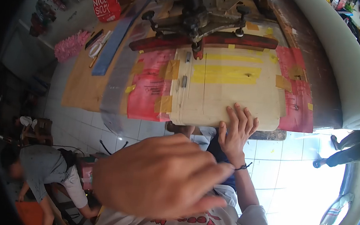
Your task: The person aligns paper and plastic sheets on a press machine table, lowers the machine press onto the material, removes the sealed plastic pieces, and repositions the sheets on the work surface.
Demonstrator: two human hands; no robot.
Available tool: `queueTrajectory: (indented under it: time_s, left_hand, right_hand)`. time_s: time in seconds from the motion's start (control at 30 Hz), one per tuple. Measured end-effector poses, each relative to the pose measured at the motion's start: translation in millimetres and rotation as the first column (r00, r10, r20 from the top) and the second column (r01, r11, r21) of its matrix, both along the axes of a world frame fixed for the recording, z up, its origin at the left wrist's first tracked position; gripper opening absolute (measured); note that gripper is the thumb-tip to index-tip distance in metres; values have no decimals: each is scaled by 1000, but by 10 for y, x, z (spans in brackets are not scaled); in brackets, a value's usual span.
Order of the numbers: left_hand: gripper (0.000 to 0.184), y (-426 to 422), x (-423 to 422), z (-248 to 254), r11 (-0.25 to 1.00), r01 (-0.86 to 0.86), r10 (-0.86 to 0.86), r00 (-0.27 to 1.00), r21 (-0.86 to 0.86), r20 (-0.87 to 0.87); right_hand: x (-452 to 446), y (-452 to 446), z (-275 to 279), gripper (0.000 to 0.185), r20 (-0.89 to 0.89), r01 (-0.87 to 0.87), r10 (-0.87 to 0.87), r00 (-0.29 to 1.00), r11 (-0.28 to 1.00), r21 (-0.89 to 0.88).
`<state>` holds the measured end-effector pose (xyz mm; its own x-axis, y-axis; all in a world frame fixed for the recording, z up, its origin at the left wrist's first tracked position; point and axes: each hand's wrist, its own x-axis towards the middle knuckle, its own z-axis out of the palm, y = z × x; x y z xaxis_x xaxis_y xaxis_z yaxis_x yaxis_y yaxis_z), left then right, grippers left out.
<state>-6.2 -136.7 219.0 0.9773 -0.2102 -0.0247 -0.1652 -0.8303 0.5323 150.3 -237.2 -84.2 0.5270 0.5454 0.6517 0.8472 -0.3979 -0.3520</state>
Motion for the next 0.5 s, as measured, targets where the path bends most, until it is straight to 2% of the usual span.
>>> queueTrajectory:
  time_s: [0.03,0.1,0.2,0.37,0.43,0.5]
  left_hand:
    - [41,-60,62,134,990,120,-120,993,73,4]
    - [20,-195,53,267,985,100,-125,975,140,183]
    - [14,-270,61,302,970,99,-162,943,221,290]
    - [24,-283,140,161,982,183,-189,948,46,255]
    - [21,-215,225,-34,968,249,-252,935,41,251]
    - [42,-91,302,-373,980,195,-199,975,46,99]
  right_hand:
    - [-2,-3,-9,44,-2,1,-1,1000,1000,7]
    - [-1,-28,22,44,-4,-7,7,1000,1000,-23]
    - [8,-49,45,45,-24,-27,26,999,999,-37]
    - [-13,-58,13,45,-24,-25,25,999,999,-33]
    - [1,-50,21,45,-27,-28,27,999,999,-30]
    - [-4,-35,17,45,-33,-19,18,999,1000,-24]
